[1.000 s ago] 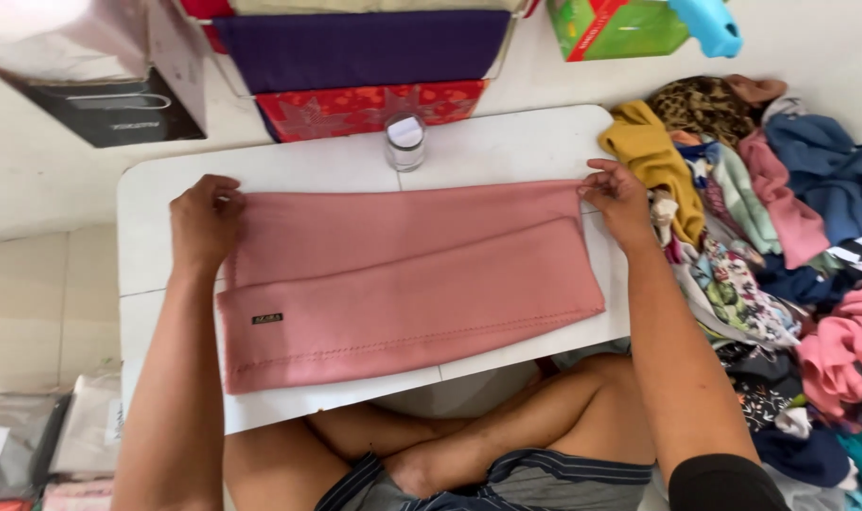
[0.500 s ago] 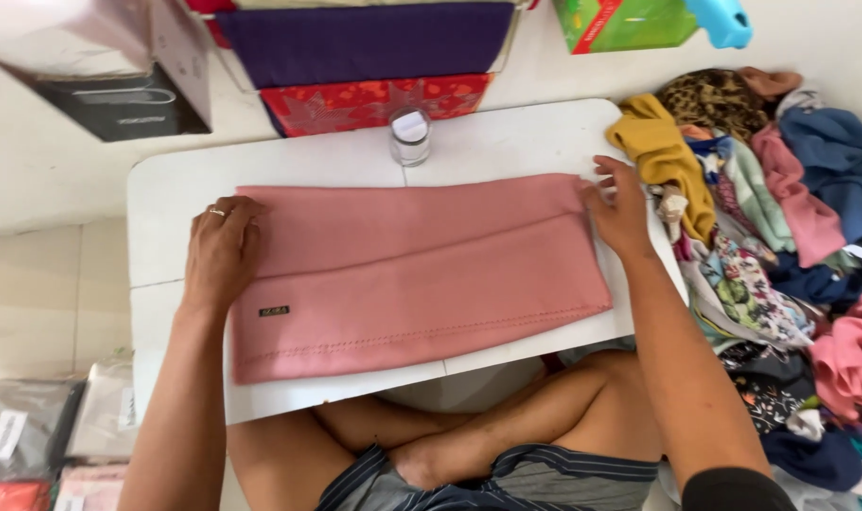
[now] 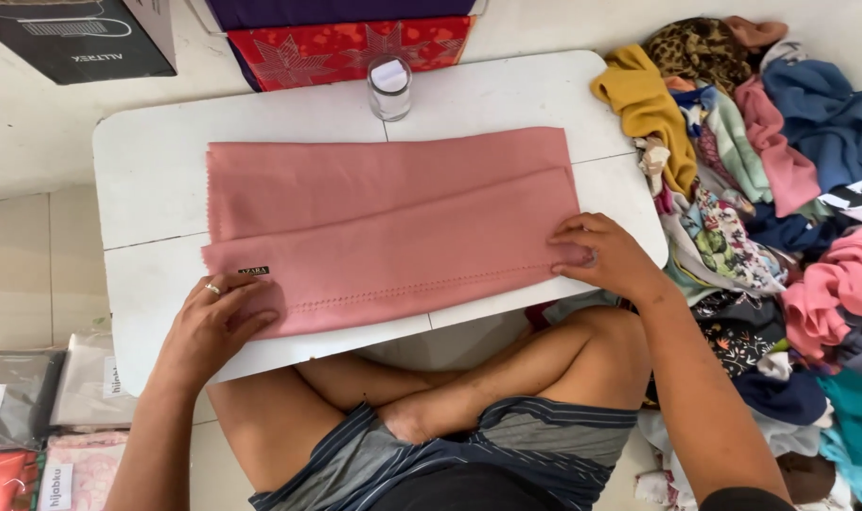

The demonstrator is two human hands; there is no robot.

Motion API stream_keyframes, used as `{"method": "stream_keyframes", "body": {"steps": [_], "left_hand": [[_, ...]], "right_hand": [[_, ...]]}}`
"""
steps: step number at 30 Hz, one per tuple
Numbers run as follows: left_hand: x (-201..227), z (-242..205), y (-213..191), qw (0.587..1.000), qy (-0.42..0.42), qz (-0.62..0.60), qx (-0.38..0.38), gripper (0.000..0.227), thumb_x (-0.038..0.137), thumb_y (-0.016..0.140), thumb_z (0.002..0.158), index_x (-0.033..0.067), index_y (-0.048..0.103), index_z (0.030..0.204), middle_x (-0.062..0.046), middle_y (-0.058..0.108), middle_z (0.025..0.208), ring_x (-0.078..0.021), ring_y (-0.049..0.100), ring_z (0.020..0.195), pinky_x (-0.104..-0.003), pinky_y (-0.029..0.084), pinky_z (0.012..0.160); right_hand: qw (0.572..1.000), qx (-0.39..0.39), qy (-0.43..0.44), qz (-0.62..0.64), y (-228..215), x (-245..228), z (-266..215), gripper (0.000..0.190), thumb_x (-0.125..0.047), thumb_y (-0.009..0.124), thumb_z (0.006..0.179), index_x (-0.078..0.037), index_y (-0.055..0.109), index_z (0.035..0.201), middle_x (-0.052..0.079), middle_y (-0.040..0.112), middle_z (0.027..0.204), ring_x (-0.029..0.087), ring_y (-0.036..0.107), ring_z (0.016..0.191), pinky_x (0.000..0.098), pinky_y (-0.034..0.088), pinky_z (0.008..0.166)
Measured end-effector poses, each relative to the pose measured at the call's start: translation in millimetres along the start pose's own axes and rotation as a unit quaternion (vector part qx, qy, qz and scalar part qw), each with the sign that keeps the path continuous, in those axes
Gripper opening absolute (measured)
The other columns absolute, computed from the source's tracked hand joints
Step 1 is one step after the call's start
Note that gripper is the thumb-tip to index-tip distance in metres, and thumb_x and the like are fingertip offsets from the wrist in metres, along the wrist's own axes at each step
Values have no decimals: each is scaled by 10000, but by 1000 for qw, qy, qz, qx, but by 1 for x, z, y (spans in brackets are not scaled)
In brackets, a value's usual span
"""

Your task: Folding a hijab and cleaning it with a lint roller on a small table

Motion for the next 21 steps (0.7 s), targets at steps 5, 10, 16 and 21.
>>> {"method": "stream_keyframes", "body": {"steps": [5,10,16,21], "left_hand": [[3,6,-6,999,-21,18,-33,346,234,835,804,130,779,1129,-88,730,1121,-311,681,1151,-413,568,962],[-11,9,1,997,-60,-18,-44,224,197,793,872,153,811,1090,-77,759,1078,-310,698,1075,-422,576,933],[-8,12,-5,994,-84,29,-67,170,234,733,944,201,814,1090,-13,778,1073,-228,717,1063,-354,584,941],[-6,12,-7,993,-88,13,-77,193,200,713,948,188,801,1120,-38,773,1086,-245,708,1074,-371,576,967]], "right_hand": [[999,-33,23,4,3,16,2,416,-224,868,777,-138,781,1174,107,721,1204,350,624,1199,468,503,1034],[997,-51,45,42,-3,14,-1,381,-161,861,784,-115,795,1157,117,736,1239,354,627,1229,472,491,1061],[996,-59,35,61,-7,28,-7,429,-167,897,750,-135,798,1167,112,739,1264,333,643,1238,454,478,1087],[993,-54,50,91,-6,39,-7,270,-122,823,840,-151,820,1108,110,755,1245,314,668,1202,444,490,1070]]}}
Point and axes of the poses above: each hand's wrist, its own z-axis towards the middle knuckle, its own y-axis out of the palm, x = y × z, the point moved 3 cm from there along z, towards the middle knuckle
